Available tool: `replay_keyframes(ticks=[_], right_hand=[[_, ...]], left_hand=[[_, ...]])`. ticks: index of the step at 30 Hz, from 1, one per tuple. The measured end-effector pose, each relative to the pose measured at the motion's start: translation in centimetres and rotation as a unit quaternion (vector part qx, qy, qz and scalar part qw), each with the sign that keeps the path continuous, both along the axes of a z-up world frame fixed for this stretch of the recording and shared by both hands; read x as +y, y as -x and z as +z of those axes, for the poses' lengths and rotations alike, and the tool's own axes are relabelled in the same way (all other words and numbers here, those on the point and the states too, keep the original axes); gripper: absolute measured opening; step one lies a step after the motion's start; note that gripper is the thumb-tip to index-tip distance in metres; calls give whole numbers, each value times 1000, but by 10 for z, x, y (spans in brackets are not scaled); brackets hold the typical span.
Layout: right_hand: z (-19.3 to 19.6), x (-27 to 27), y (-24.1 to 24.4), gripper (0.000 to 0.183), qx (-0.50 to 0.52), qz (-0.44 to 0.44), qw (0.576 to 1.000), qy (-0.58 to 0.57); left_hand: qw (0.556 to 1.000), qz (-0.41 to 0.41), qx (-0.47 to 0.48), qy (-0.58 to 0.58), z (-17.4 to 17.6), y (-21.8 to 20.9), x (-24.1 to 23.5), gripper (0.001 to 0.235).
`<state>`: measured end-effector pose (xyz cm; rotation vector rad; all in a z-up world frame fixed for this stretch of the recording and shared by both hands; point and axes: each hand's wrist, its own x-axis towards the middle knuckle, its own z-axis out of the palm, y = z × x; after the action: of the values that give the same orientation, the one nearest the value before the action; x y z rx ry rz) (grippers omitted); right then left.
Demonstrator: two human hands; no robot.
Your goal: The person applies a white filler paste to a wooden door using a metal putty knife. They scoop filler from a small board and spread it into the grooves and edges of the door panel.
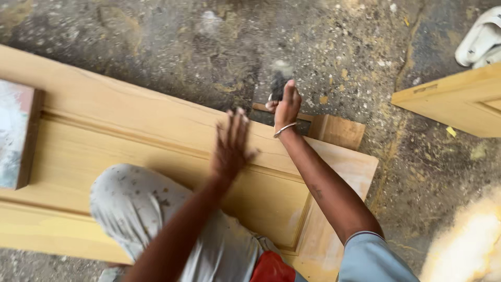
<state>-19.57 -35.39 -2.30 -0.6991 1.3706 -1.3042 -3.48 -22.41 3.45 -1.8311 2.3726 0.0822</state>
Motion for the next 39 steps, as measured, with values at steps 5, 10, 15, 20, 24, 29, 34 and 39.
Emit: replay_keyframes(ticks=[5, 10, 15, 20, 24, 29, 34, 39], right_hand=[[61, 24, 81, 55, -75, -52, 995, 36], [114, 106, 122, 31, -60, -51, 996, 36], [112, 148, 103, 33, -61, -7, 998, 33], [116, 131, 37, 28, -83, 91, 992, 31], [126, 90, -38, 30, -147, 230, 962, -17], [126, 26, -156, 23, -52, 343, 938, 18], [109, -42, -257, 30, 176, 463, 851, 175], [72, -76, -322, 25, 356, 529, 720, 274]], left_hand=[[981, -184, 43, 40, -13, 70, 28, 98], [921, -255, 223, -192, 13, 61, -9, 88], [970, -18, 190, -153, 71, -98, -30, 63], [942, 259, 198, 79, 125, -264, 41, 32], [921, 326, 193, 85, 103, -300, 97, 31], [929, 268, 229, 111, 38, -308, 91, 63], [895, 324, 248, 180, 11, -320, 45, 70], [883, 363, 243, 171, 4, -326, 36, 62]])
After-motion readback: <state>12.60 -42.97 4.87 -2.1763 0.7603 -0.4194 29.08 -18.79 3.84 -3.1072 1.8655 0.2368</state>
